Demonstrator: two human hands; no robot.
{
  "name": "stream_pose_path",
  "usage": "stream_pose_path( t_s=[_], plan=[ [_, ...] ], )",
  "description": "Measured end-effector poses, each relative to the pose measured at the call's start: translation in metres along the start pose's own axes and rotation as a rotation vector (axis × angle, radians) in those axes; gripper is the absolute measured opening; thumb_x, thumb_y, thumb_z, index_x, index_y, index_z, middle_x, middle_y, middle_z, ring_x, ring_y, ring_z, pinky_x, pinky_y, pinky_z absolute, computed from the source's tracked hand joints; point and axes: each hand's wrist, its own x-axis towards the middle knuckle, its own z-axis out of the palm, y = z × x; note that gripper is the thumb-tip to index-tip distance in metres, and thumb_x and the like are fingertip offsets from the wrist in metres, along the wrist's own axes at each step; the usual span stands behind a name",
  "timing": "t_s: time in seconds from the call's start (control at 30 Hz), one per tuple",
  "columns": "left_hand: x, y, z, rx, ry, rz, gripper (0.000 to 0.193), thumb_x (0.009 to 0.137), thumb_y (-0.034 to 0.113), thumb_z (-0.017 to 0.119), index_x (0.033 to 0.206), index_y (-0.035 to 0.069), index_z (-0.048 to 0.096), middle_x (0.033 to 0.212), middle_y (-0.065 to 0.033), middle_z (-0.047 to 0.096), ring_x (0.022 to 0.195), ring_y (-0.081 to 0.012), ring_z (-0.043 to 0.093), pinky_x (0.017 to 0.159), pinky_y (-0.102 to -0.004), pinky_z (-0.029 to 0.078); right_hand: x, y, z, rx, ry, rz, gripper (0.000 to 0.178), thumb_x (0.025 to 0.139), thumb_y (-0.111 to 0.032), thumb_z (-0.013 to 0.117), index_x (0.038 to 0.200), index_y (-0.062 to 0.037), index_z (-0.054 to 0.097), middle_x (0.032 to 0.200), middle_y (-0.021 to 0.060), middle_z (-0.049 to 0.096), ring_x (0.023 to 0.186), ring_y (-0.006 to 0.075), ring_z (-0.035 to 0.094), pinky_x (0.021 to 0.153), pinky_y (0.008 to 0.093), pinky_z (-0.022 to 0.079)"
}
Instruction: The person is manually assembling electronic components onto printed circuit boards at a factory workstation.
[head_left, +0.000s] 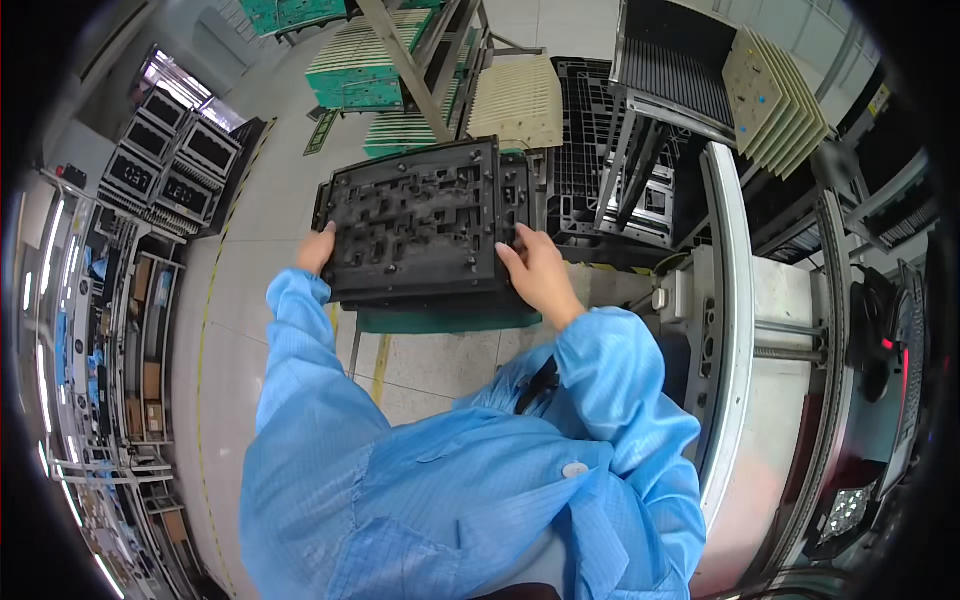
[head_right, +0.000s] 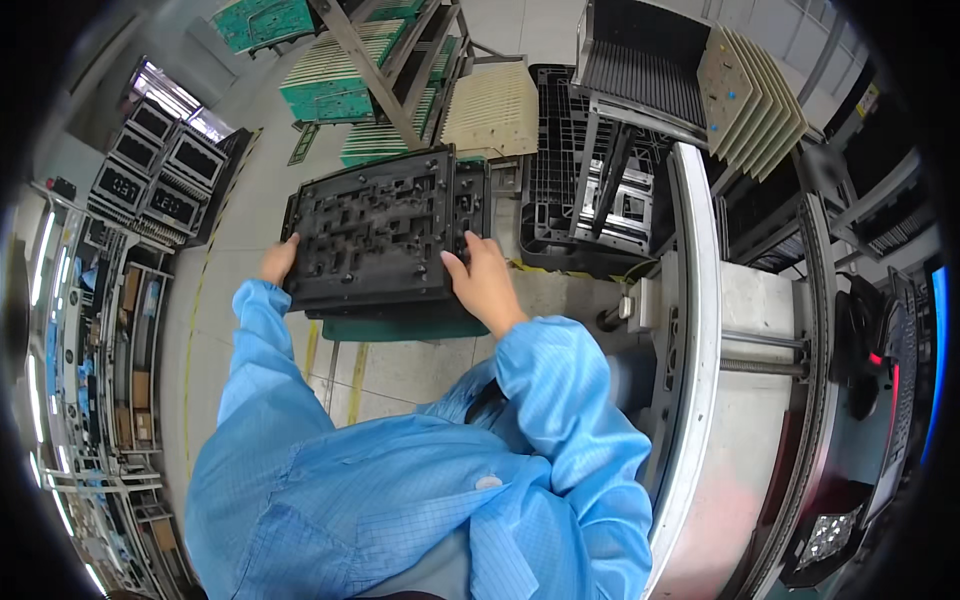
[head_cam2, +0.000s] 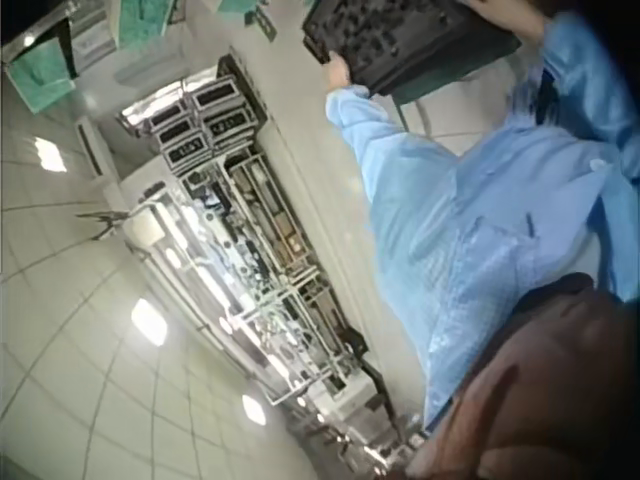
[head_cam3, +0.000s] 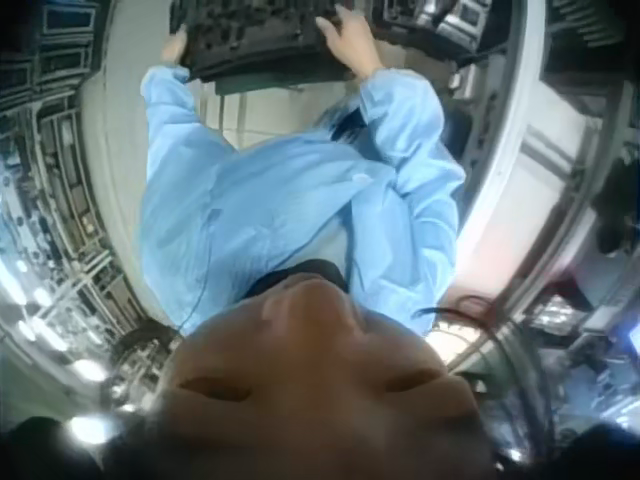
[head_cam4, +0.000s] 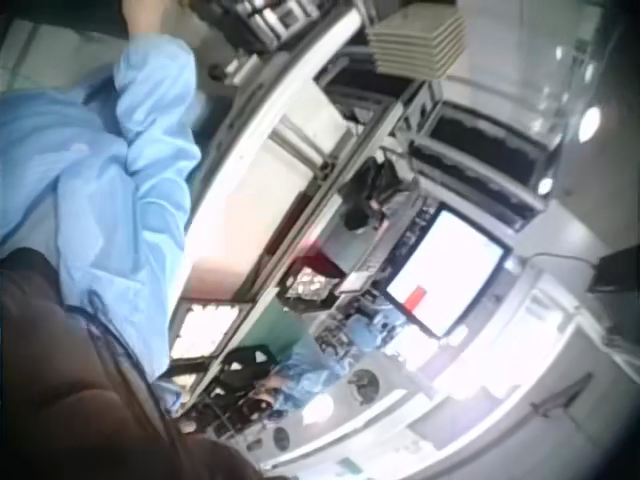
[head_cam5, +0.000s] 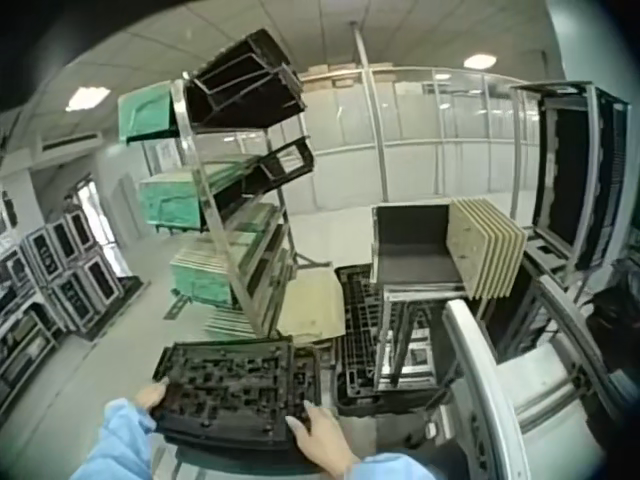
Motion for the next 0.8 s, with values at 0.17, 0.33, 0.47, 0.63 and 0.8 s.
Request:
stream_pose_path(
  t_s=[0.17,0.33,0.47,0.63,0.8],
  plan=[
    [0.031,-0.045,0.011,-0.907,-0.142,-0.023,0.052,0.089,0.046,0.06,0.112,0.0,0.067,0.107,-0.0078,0.069,0.096,-0.0202,0.062,0.09,-0.0305,0.046,0.042,0.035,0.049,0.131,-0.083,0.049,0.051,0.086,-0.015,0.068,0.128,0.0091,0.053,0.119,0.0306,0.06,0.111,0.0486,0.056,0.095,0.0447,0.047],
    [-0.013,-0.018,-0.03,-0.994,-0.129,0.146,0.039,0.09,0.037,0.062,0.112,0.005,0.068,0.106,-0.0044,0.065,0.101,-0.0171,0.058,0.093,-0.0292,0.043,-0.018,0.004,0.01,0.59,0.083,0.183,0.061,0.086,0.008,0.061,0.143,0.0065,0.039,0.109,0.0052,0.061,0.091,0.0086,0.054,0.079,0.0221,0.046],
    [-0.058,0.038,-0.028,-1.208,-0.278,0.264,0.038,0.092,0.024,0.058,0.12,0.0,0.059,0.111,-0.0055,0.062,0.108,-0.0184,0.056,0.101,-0.0281,0.038,-0.095,-0.04,-0.056,0.539,0.28,0.181,0.062,0.09,0.007,0.06,0.147,0.0058,0.035,0.132,0.0103,0.057,0.117,0.0152,0.055,0.1,0.0275,0.043],
    [-0.099,0.126,-0.077,-1.119,-0.855,0.609,0.037,0.091,0.019,0.054,0.123,-0.001,0.057,0.12,-0.007,0.062,0.115,-0.0181,0.053,0.103,-0.0287,0.035,-0.197,-0.15,-0.072,0.367,0.771,0.146,0.058,0.092,0.006,0.056,0.146,0.0079,0.035,0.141,0.0161,0.05,0.129,0.0214,0.049,0.11,0.0307,0.035],
    [-0.15,0.183,-0.123,-1.001,-1.259,0.814,0.033,0.089,0.019,0.058,0.117,0.002,0.059,0.114,-0.0062,0.06,0.111,-0.0169,0.052,0.102,-0.0275,0.035,-0.286,-0.264,-0.021,0.253,1.194,0.214,0.059,0.091,0.008,0.055,0.147,0.007,0.035,0.133,0.014,0.053,0.119,0.0175,0.052,0.1,0.0276,0.042]
  ],
)
